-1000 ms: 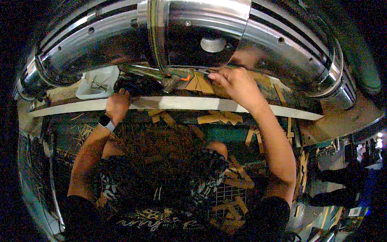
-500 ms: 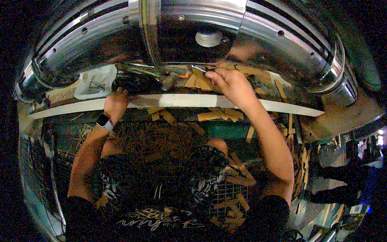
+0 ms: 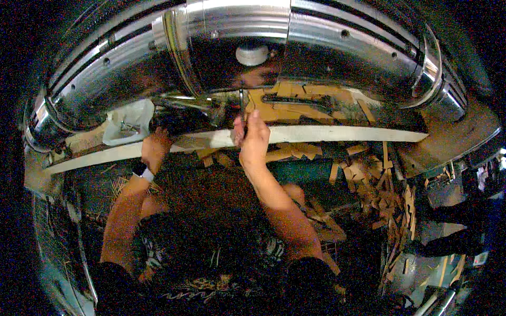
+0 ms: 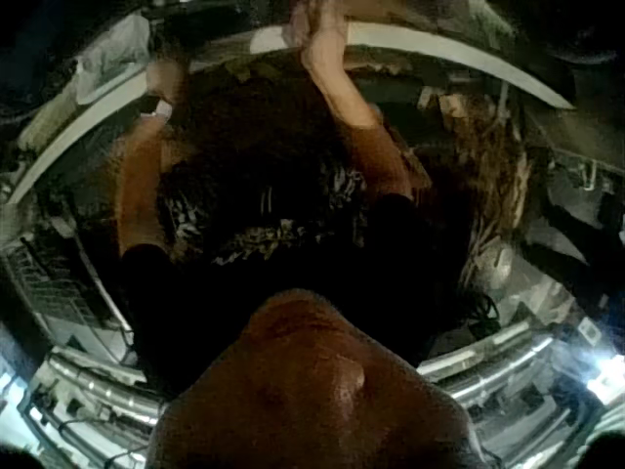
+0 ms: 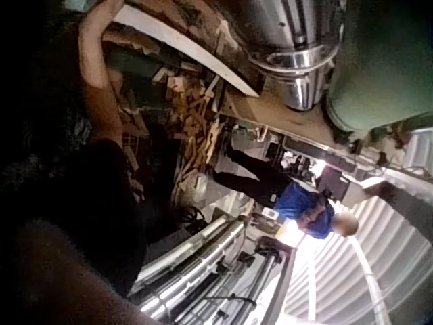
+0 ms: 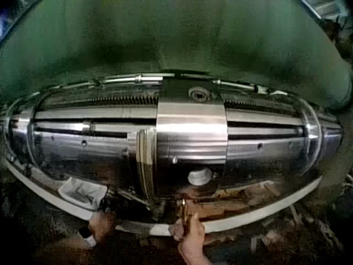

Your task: The person measures components on a large industrial machine with a tape measure, uses an Allen wrench to turn screws on a rotating cylinder, and uses a hammer and a metal rod to tap machine parts into alignment.

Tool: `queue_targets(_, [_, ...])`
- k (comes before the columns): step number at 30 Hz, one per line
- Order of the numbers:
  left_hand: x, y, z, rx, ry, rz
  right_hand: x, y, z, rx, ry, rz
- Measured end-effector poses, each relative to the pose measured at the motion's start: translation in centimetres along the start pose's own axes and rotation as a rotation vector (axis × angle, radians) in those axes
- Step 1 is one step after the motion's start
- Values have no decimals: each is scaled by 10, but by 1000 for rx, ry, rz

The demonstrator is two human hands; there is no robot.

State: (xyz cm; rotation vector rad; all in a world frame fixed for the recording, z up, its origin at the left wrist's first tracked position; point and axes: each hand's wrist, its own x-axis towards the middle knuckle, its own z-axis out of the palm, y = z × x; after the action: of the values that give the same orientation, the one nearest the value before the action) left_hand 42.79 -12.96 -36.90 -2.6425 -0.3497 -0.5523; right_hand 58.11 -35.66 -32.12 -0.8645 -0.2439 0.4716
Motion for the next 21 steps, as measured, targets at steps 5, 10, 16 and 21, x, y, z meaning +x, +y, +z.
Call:
queue_targets(5, [4, 11, -11, -167, -229, -297, -1, 5, 7, 137, -209, 192])
queue_targets(10, [12, 17, -27, -141, -419, -264, -5, 12, 58, 350, -22, 347])
queue_targets(16, [7, 15, -14, -72, -316, -286, -3, 21, 74, 456, -179, 272])
queue_targets(21, [2, 4, -2, -43, -332, -212, -6, 31, 62, 513, -181, 110])
